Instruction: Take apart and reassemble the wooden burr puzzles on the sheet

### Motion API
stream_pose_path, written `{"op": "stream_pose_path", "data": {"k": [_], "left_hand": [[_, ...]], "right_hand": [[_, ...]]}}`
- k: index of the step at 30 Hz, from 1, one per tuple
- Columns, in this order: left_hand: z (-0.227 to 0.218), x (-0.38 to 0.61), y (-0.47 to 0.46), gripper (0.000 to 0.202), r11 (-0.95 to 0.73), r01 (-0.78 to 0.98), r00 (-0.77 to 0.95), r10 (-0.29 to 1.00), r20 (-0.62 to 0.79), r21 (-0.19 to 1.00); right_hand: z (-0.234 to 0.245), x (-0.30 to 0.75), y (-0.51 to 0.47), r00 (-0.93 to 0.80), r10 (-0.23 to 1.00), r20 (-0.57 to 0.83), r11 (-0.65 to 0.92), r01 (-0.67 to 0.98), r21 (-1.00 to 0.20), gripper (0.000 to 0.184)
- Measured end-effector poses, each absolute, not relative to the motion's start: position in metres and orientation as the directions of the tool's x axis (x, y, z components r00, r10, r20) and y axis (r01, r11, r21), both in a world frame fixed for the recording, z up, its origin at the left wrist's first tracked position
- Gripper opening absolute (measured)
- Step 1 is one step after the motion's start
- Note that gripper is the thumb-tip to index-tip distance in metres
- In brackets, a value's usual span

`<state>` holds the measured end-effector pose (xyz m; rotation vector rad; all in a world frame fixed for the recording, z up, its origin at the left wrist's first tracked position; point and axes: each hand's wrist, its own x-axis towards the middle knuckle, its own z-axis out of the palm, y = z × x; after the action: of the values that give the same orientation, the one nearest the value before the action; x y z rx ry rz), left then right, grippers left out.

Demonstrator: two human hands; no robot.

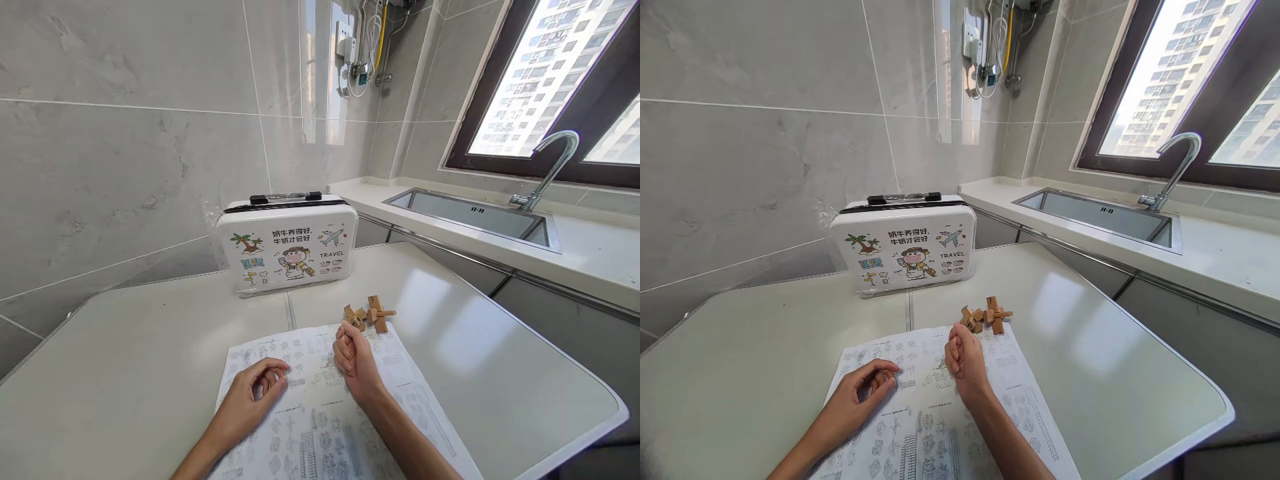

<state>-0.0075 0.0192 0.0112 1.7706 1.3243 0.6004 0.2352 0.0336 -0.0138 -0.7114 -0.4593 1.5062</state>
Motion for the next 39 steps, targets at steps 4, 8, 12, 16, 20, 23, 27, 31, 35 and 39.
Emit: {"op": "stream_pose_path", "data": {"k": [4,8,12,16,20,23,27,31,35,39], "left_hand": [[0.013,-0.008,0.018,0.036,-0.103,0.537,0.334,0.937,-0.099,0.837],[0.013,-0.008,0.019,0.036,-0.105,0.534,0.331,0.939,-0.094,0.839],[0.013,-0.007,0.020,0.038,-0.109,0.542,0.328,0.940,-0.090,0.834],[0.013,-0.008,0.020,0.040,-0.111,0.536,0.334,0.938,-0.090,0.837],[0.013,-0.008,0.020,0.042,-0.113,0.528,0.334,0.939,-0.084,0.841],[0.014,-0.008,0.019,0.042,-0.113,0.523,0.337,0.938,-0.083,0.845],[0.013,-0.008,0.019,0.041,-0.117,0.517,0.338,0.938,-0.077,0.848],[0.012,-0.009,0.019,0.039,-0.109,0.513,0.330,0.941,-0.078,0.852],[0.012,-0.010,0.018,0.039,-0.105,0.519,0.325,0.942,-0.083,0.848],[0.012,-0.009,0.018,0.040,-0.103,0.524,0.324,0.942,-0.085,0.846]], "right_hand": [[-0.011,0.249,0.037,-0.006,0.991,-0.134,-0.068,-0.886,-0.458,0.036],[-0.013,0.259,0.040,0.010,0.990,-0.141,-0.037,-0.945,-0.324,0.043],[-0.018,0.264,0.044,0.029,0.987,-0.158,-0.012,-0.967,-0.255,0.041],[-0.020,0.268,0.046,0.027,0.986,-0.164,-0.016,-0.966,-0.256,0.041],[-0.022,0.272,0.047,0.073,0.990,-0.123,0.026,-0.938,-0.346,0.042],[-0.024,0.274,0.048,0.104,0.991,-0.082,0.057,-0.893,-0.447,0.042],[-0.026,0.274,0.050,0.102,0.994,-0.041,0.066,-0.851,-0.520,0.040],[-0.026,0.273,0.048,0.100,0.993,-0.054,0.063,-0.878,-0.474,0.037],[-0.024,0.271,0.046,0.081,0.993,-0.080,0.035,-0.886,-0.462,0.036],[-0.021,0.266,0.045,0.112,0.991,-0.071,0.050,-0.814,-0.579,0.040]]}}
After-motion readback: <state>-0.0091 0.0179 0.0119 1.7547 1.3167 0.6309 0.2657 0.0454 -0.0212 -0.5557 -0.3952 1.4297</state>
